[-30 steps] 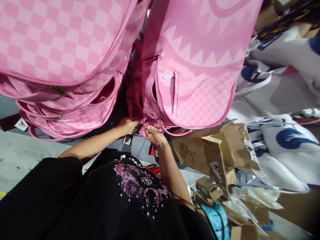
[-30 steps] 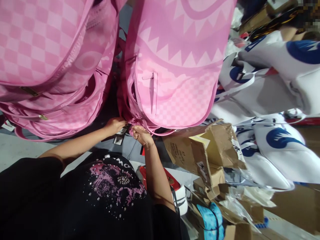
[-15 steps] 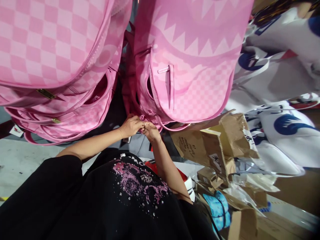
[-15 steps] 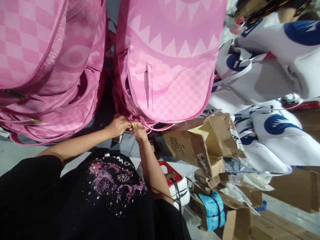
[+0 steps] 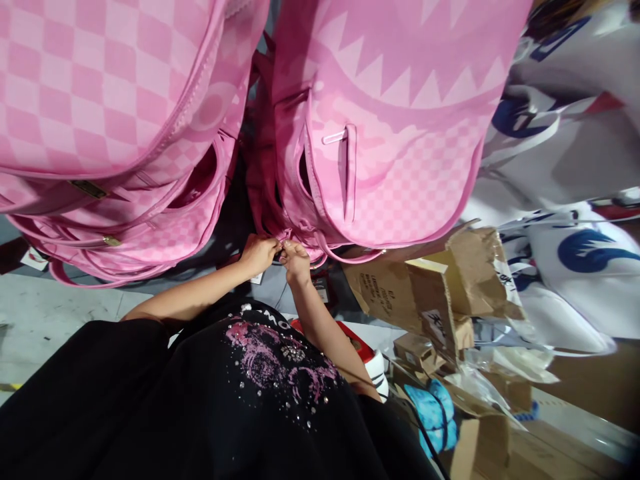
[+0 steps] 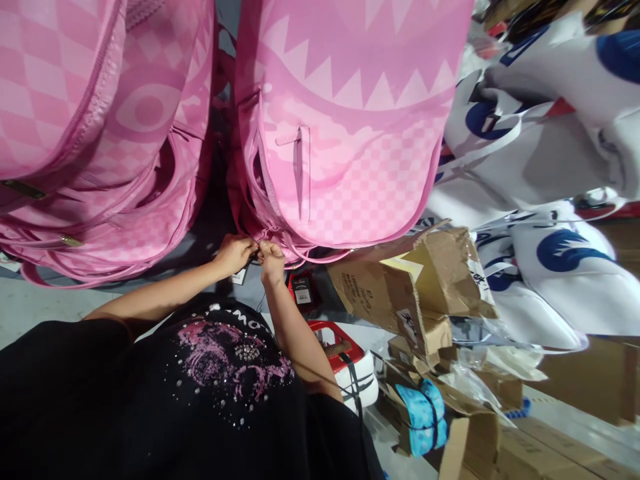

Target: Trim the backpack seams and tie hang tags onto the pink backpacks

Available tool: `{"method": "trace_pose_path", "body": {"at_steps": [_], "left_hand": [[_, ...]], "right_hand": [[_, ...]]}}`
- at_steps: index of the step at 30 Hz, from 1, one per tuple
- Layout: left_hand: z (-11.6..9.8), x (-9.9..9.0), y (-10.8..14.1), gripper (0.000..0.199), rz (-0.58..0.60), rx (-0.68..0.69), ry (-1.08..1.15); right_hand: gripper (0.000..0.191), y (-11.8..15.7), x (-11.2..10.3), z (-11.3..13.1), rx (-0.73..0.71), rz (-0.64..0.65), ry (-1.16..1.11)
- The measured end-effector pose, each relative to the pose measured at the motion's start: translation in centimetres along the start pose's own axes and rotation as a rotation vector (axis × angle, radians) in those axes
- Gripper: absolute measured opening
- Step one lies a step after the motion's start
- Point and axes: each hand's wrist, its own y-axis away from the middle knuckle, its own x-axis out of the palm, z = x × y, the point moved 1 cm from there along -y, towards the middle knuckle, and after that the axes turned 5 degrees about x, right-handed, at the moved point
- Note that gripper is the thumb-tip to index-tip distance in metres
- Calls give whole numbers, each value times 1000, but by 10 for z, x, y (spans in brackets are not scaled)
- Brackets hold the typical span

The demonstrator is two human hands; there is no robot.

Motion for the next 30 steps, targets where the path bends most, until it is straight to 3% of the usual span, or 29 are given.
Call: {"method": "trace_pose_path", "body": {"at_steps": [6, 17, 22, 30], "left_hand": [[0, -6, -2, 27, 44, -35, 30], [-2, -4, -8, 19, 53, -139, -10], [-4, -1, -6, 25, 75, -143, -34], [-4, -8, -6, 19, 112, -180, 14]], "right_hand": [[34, 0, 4, -3, -85, -72, 64], [28, -1, 2, -5, -181, -59, 177], [26, -1, 2, -6, -201, -51, 184], [18, 2, 7, -5, -220, -85, 136]]}}
